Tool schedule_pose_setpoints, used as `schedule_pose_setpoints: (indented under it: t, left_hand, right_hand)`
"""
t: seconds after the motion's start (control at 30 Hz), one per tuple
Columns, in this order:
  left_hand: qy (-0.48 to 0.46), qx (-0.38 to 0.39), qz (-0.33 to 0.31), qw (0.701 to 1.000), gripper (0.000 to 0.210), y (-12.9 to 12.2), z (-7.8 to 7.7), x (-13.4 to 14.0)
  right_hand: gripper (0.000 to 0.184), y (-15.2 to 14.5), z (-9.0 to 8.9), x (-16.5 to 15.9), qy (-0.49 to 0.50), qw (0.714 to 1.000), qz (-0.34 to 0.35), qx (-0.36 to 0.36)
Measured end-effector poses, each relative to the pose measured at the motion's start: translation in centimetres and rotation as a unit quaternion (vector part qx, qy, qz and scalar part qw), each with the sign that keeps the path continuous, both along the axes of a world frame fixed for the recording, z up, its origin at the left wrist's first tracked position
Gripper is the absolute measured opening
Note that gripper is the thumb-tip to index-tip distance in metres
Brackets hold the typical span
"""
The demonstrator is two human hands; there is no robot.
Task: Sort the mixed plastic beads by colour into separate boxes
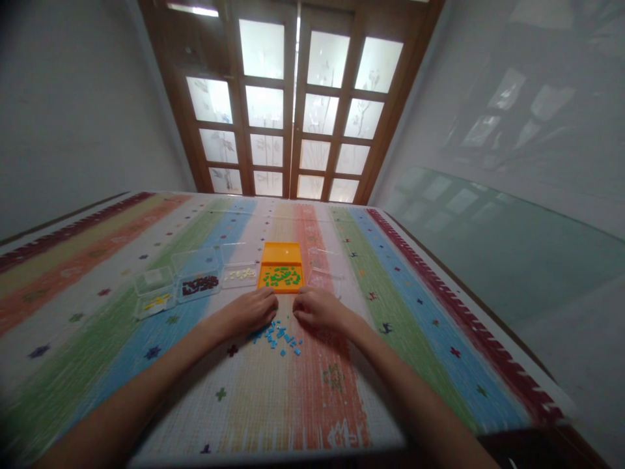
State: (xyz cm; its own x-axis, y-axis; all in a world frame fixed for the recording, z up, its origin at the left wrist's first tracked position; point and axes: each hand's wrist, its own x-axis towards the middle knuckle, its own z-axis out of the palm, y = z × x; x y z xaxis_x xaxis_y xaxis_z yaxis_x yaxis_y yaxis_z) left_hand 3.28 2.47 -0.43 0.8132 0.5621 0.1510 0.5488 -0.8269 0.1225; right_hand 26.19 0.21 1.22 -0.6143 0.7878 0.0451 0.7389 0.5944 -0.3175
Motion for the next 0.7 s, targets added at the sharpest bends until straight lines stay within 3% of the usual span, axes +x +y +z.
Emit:
schedule_pose_setpoints:
  t: [0.2, 0.37, 0.7]
  left_hand:
    - [0.011, 0.012, -0.003, 1.000, 0.017, 0.4, -0.7, 0.2]
    - [0.004, 0.016, -0.009, 1.000, 0.014, 0.6, -0.8, 0.1]
    - [0.001, 0.009, -0.020, 1.000, 0.012, 0.4, -0.7, 0.0]
  right_hand:
    - [0.013, 1.7, 1.3, 0.4, -0.003, 0.999, -0.020, 0.050]
    - [0.017, 4.8, 2.7, 0.1, -0.097, 0.986, -0.112, 0.079]
    - [0.027, 7.5, 2.1, -2.2, -0.186, 0.967, -0.163, 0.067]
